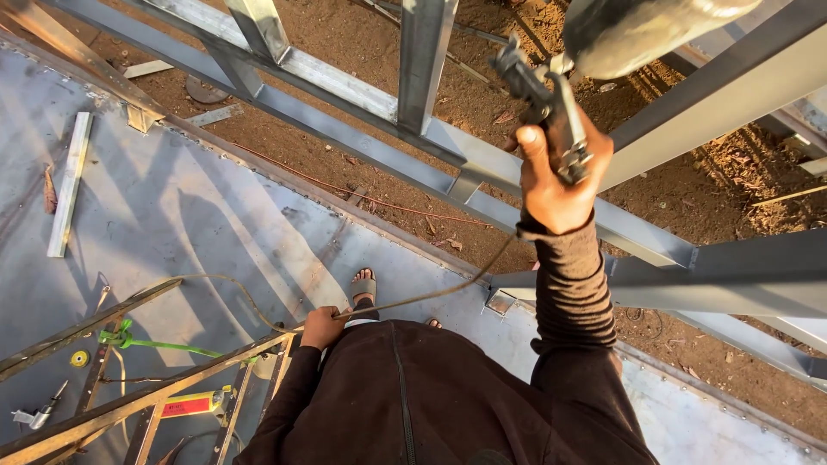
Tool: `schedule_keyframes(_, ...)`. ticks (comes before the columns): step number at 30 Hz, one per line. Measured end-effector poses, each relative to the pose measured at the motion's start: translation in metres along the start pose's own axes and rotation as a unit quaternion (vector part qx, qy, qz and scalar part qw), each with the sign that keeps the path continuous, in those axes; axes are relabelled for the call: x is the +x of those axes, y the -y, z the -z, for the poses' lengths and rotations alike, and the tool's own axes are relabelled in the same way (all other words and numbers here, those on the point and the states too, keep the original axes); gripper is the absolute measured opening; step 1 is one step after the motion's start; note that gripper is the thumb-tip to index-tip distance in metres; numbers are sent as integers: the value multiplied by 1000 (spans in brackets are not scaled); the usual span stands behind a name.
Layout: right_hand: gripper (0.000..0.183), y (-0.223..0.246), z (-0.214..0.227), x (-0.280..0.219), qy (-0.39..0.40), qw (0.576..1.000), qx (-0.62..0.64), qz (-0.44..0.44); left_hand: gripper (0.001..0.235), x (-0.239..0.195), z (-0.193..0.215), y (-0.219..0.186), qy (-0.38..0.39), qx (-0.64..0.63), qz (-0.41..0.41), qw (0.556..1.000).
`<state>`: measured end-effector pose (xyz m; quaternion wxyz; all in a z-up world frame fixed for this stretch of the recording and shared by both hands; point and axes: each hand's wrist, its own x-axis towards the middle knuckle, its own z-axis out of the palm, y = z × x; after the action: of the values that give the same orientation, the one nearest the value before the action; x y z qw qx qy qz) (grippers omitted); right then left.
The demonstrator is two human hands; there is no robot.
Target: Spraying a protective coating or paint onto a metal frame structure using a pneumatic spray gun.
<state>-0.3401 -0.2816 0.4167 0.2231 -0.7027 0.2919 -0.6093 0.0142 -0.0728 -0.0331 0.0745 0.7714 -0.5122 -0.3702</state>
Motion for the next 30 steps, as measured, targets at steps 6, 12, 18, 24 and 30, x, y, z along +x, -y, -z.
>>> schedule_keyframes(6, 62, 21, -8, 3, -29, 999, -40, -21, 60, 0, -1, -4, 21, -4, 20, 1000)
schedule_keyframes(12, 64, 23, -24, 24, -116, 993, -35, 4, 60, 11, -1, -2, -1, -16, 2, 1000)
schedule_keyframes(18, 45, 43, -37, 58, -146, 986, 2, 83, 51, 16, 2, 0, -13, -35, 3, 999)
schedule_keyframes(24, 37, 56, -44, 80, -178, 974, 5, 141, 58, 21, 10, -6, -41, -76, -33, 996)
schedule_keyframes(30, 29, 50, -42, 91, -193, 964, 72, 169, 55, 24, 20, -16, -37, -95, -40, 994)
